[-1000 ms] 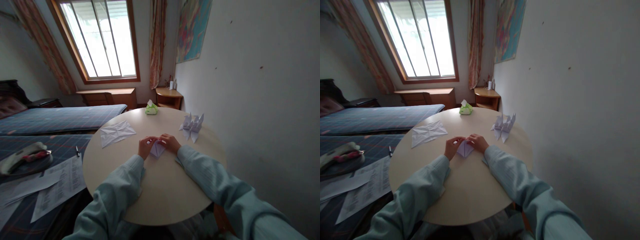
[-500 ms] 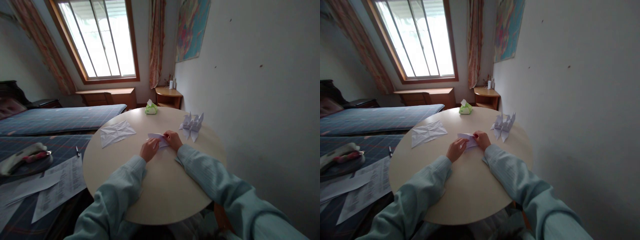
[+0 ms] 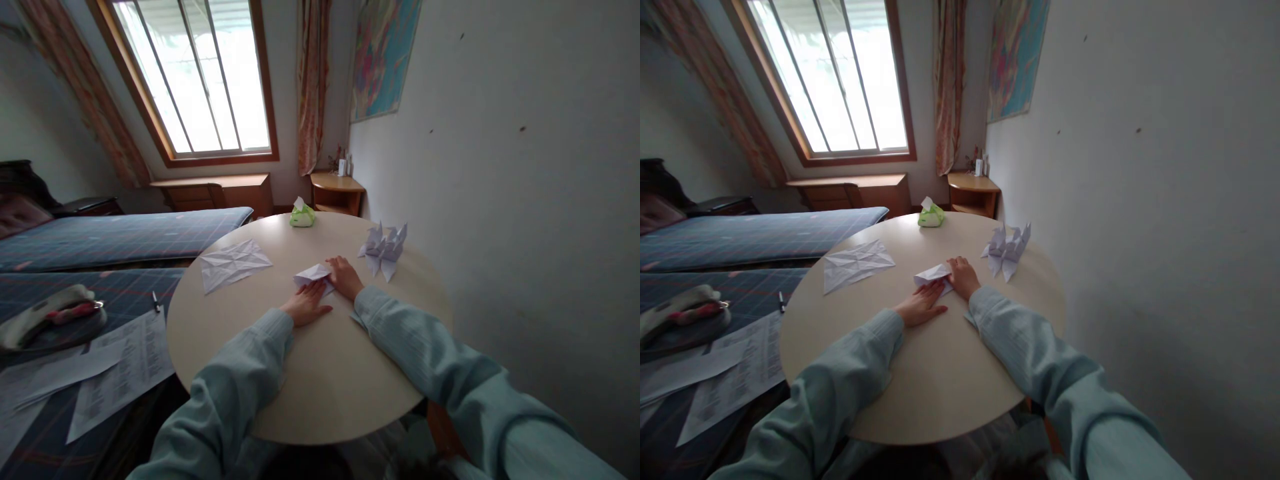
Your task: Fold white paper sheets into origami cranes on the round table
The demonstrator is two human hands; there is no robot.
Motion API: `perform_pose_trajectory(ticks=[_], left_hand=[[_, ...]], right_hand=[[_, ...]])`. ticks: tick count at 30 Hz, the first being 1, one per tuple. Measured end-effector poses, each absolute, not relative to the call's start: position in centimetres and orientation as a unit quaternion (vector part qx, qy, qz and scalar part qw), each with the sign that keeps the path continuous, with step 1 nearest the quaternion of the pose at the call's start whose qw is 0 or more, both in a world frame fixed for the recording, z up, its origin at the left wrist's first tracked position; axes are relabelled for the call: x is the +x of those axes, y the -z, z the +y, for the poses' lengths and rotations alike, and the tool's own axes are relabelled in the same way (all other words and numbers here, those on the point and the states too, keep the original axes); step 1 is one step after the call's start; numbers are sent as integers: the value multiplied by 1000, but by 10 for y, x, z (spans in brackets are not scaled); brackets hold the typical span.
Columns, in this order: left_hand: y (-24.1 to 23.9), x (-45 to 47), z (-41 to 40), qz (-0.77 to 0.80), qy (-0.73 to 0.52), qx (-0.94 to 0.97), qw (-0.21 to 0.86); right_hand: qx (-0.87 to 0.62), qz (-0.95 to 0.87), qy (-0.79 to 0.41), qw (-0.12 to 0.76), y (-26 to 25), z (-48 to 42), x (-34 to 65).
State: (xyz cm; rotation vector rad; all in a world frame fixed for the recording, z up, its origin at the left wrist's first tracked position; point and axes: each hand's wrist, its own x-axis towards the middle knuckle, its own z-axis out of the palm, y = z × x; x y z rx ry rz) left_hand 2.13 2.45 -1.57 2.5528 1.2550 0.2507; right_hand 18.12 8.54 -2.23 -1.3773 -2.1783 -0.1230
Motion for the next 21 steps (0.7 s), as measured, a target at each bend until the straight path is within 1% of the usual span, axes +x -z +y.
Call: perform_pose_trajectory(ticks=[4, 6, 9, 11, 14, 18, 21], left_hand=[[17, 19, 27, 430, -94, 886, 148], [17, 17, 30, 414, -105, 892, 150], [15, 13, 34, 383, -143, 900, 150], [14, 12, 35, 390, -185, 891, 140], [12, 11, 34, 438, -240, 861, 95], [12, 9, 33, 510, -282, 812, 12], [16, 7, 36, 585, -323, 744, -4]], right_hand=[[-406, -874, 46, 262, 20, 83, 180], [-387, -886, 35, 253, 19, 82, 180], [-423, -871, 29, 249, 17, 79, 179], [-461, -851, 38, 249, 15, 77, 179], [-508, -820, 46, 260, 12, 75, 180], [-535, -798, 41, 276, 12, 77, 181], [-533, -796, 38, 284, 11, 78, 182]])
